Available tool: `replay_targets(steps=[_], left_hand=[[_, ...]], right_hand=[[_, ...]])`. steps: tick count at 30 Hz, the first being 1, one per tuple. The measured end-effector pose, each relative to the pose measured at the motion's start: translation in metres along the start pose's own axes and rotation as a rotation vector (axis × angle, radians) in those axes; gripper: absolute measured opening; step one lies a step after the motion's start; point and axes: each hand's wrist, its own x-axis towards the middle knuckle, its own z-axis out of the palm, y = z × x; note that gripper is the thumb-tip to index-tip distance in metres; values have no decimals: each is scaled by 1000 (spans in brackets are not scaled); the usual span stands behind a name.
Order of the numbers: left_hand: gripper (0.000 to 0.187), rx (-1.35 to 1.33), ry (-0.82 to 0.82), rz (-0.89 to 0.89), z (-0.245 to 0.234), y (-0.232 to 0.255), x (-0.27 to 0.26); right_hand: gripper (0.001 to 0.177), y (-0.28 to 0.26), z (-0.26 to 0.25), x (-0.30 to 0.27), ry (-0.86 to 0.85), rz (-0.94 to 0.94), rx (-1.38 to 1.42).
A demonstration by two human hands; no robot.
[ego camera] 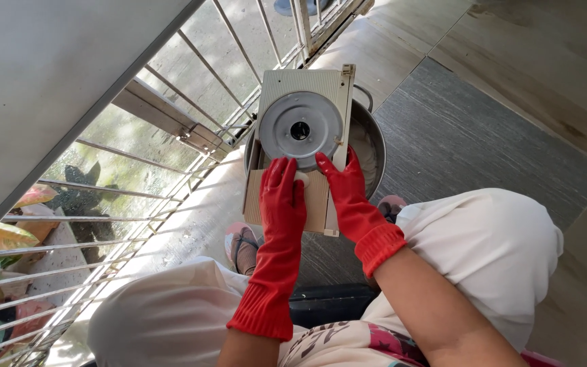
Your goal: Grating a peeled vegetable using a manual circular grater mounted on a wooden frame over a bucket.
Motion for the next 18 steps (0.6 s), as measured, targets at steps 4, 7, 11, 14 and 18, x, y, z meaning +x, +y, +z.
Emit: replay_targets(steps=[4, 7, 11, 14, 18], left_hand=[[35, -20, 24, 40, 1, -7, -4], [33, -41, 47, 42, 19, -16, 10], [34, -76, 89, 58, 42, -34, 40], [32, -55, 62, 63, 27, -23, 27], [34, 3, -7, 66, -5, -10, -12]], right_hand=[[94, -7, 2, -2, 1, 7, 4], [93, 13, 3, 11, -13, -35, 31], [94, 3, 6, 7, -18, -42, 50], [90, -6, 4, -5, -21, -38, 69], [87, 0, 6, 0, 2, -35, 59]])
